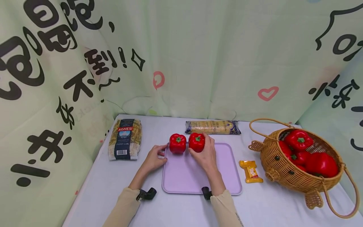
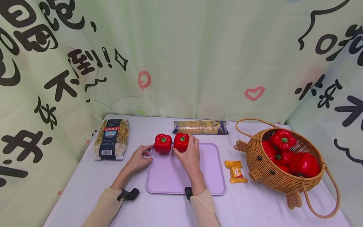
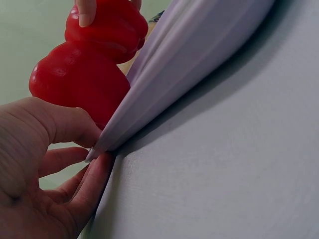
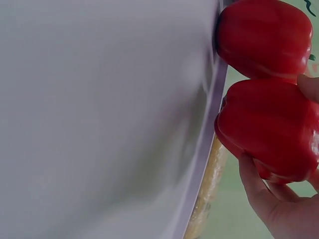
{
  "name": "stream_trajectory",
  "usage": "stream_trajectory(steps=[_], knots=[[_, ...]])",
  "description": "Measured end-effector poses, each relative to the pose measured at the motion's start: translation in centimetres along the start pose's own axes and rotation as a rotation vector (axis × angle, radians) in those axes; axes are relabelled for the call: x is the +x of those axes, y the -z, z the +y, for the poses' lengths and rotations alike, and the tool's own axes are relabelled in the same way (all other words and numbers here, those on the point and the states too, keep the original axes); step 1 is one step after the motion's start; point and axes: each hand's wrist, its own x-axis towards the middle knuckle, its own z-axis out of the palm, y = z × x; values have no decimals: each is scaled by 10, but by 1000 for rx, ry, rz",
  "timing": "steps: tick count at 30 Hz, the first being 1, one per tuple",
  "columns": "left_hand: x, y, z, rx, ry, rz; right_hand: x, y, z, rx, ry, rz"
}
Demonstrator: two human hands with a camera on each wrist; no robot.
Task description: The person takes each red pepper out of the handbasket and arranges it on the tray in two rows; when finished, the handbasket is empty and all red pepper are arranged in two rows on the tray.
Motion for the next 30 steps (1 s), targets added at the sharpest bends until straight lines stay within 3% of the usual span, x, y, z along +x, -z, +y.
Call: stream_trajectory(steps=[30], knots=[[0, 1, -1, 10, 0, -2, 6, -7, 1, -46, -60, -87]])
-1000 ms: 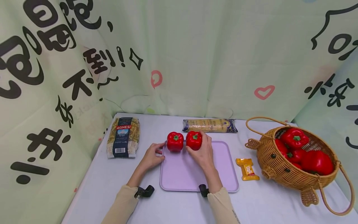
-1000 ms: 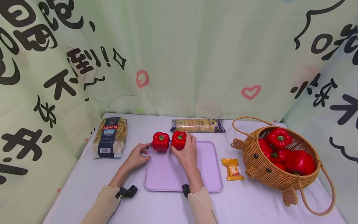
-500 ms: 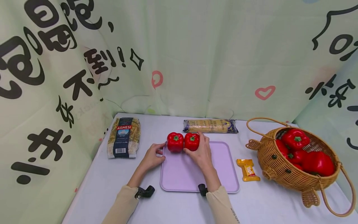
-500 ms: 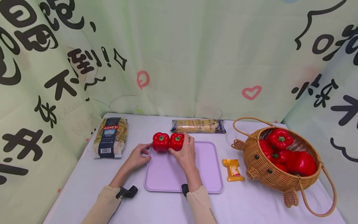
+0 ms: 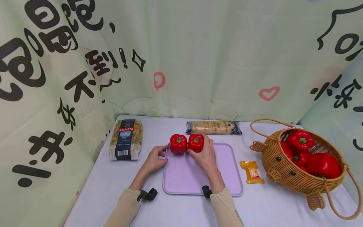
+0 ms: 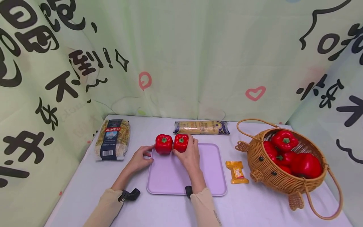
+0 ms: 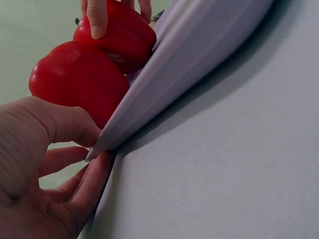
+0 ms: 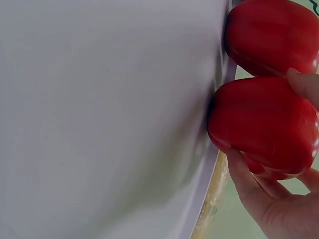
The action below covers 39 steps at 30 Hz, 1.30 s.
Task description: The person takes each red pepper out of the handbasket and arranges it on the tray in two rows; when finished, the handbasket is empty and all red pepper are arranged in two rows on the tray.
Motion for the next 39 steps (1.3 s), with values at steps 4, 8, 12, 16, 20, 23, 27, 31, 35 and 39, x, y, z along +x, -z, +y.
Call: stream_trajectory(steps=[4, 8, 12, 16, 20, 23, 27, 31, 35, 39], knots=[[0, -2, 0, 0, 1, 4, 1, 2, 1, -2, -4, -12], [0, -3, 1, 0, -2, 1, 1, 3, 3, 6, 2, -17], [0, -4, 2, 3, -7, -3, 0, 4, 5, 7, 16, -24], [0, -5, 1, -2, 1, -1, -1, 8, 6, -6, 24, -37], [1, -5, 0, 0, -7, 1, -1, 15, 7, -31, 30, -57], [1, -4, 0, 1, -17, 9, 0, 24, 8, -25, 34, -94], [0, -2, 0, 2, -17, 13, 2, 37, 13, 1, 38, -135], [1, -2, -1, 10, -13, 10, 3, 51, 19, 50, 42, -143], [1, -2, -1, 10, -20, 16, 4, 65, 25, 81, 62, -137], [1, -2, -1, 8, -5, 14, 5, 79, 30, 81, 57, -114]])
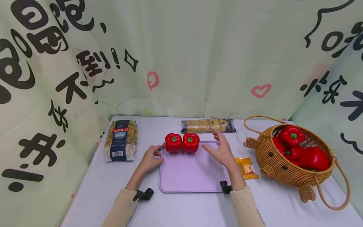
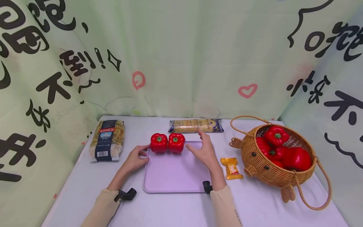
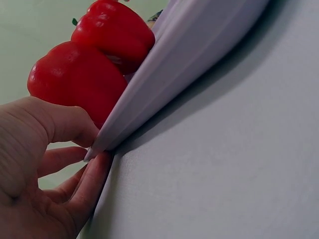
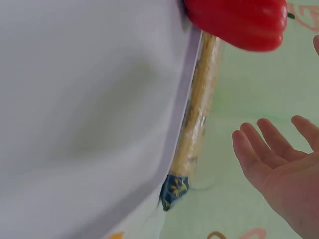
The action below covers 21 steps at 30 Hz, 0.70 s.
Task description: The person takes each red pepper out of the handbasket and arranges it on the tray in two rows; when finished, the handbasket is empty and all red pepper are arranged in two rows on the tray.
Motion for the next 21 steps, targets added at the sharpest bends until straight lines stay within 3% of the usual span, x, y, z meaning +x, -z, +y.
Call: stream_trajectory(steps=[6, 13, 21], knots=[[0, 0, 1, -6, 25, -5, -1, 23, 4, 1, 35, 58], [0, 0, 1, -7, 11, 6, -4, 52, 10, -15, 88, 145], [0, 0, 0, 0, -3, 5, -10, 92, 6, -53, 61, 192]])
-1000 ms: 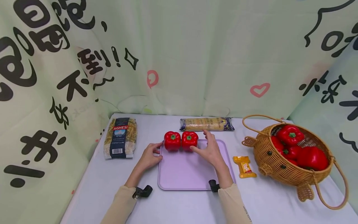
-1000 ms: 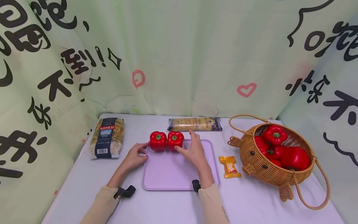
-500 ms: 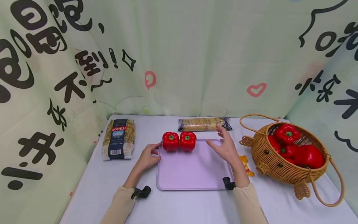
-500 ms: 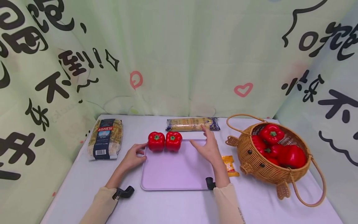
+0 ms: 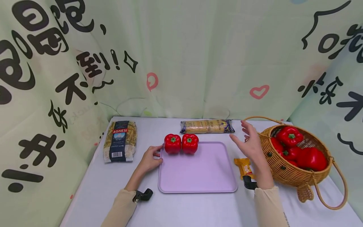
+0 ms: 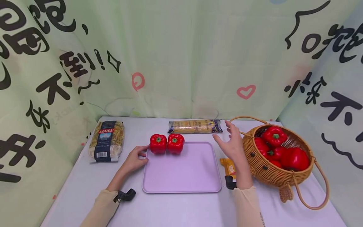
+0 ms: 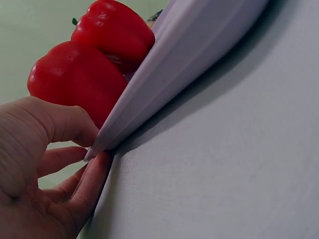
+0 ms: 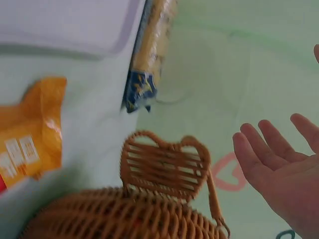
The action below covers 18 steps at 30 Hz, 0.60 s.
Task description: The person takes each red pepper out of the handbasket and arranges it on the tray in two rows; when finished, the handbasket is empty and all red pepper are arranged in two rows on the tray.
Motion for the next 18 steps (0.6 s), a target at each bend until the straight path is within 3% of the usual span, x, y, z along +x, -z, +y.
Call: stream_trajectory(steps=[13, 18], knots=[[0, 1, 0, -2, 7, -10, 0, 57, 8, -63, -58, 73], [0, 0, 1, -7, 19, -9, 0, 75, 10, -94, -66, 61]])
